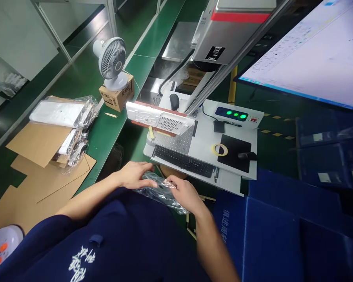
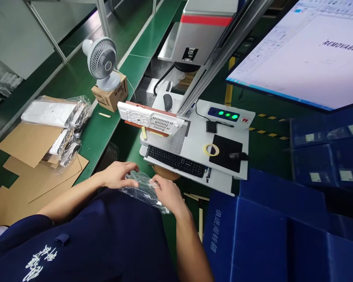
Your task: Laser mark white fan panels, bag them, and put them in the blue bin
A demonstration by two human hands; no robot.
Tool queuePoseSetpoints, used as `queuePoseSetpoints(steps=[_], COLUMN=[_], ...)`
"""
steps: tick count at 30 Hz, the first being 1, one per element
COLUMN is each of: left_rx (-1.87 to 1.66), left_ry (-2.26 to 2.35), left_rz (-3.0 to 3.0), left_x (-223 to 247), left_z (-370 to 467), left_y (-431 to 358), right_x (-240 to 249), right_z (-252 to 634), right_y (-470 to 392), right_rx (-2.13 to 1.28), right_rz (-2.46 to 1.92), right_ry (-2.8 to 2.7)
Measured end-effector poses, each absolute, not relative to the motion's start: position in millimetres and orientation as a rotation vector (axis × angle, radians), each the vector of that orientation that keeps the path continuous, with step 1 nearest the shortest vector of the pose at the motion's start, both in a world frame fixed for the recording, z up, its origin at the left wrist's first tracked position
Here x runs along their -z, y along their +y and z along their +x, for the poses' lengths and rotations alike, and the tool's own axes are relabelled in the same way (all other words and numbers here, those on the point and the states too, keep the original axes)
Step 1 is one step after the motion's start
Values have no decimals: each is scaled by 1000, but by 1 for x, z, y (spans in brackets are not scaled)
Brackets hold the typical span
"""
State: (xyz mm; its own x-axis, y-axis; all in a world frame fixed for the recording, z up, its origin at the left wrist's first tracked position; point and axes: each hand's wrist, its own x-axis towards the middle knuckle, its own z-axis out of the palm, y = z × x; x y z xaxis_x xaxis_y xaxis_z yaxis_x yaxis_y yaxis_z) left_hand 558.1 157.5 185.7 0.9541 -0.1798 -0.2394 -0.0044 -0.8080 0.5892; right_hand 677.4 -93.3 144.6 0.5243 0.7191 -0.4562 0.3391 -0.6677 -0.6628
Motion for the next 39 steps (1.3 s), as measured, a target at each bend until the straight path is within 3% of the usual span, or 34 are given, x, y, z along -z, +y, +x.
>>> queuePoseSetpoints(steps=[2, 5, 8, 12, 16, 25, 31, 35, 39], left_rx=[274, 466, 768, 885, 865, 388, 977, 785, 806], left_ry=[-214, -294, -49, 200, 327, 452, 413, 525, 543], left_rz=[2494, 2591, 2677, 2664, 2631, 2640, 2570, 2546, 2523], left_x=[-171, -134, -96, -67, -65, -89, -53, -45, -47], left_z=[574, 594, 597, 579, 569, 574, 539, 536, 547], left_y=[143, 130, 140, 170, 181, 172, 176, 169, 165], right_x=[-148, -147, -133, -91, -59, -64, -10, -10, -30], right_z=[676, 679, 686, 686, 677, 684, 654, 658, 679], right_y=[-85, -87, -110, -151, -163, -137, -168, -173, -171], right_rx=[-972, -917, -918, -1002, -953, -393, -913, -841, -870], right_rz=[-2240, -2250, -2395, -2582, -2554, -2421, -2435, -2284, -2171], right_ry=[-851, -776, -700, -576, -442, -222, -324, -397, -431])
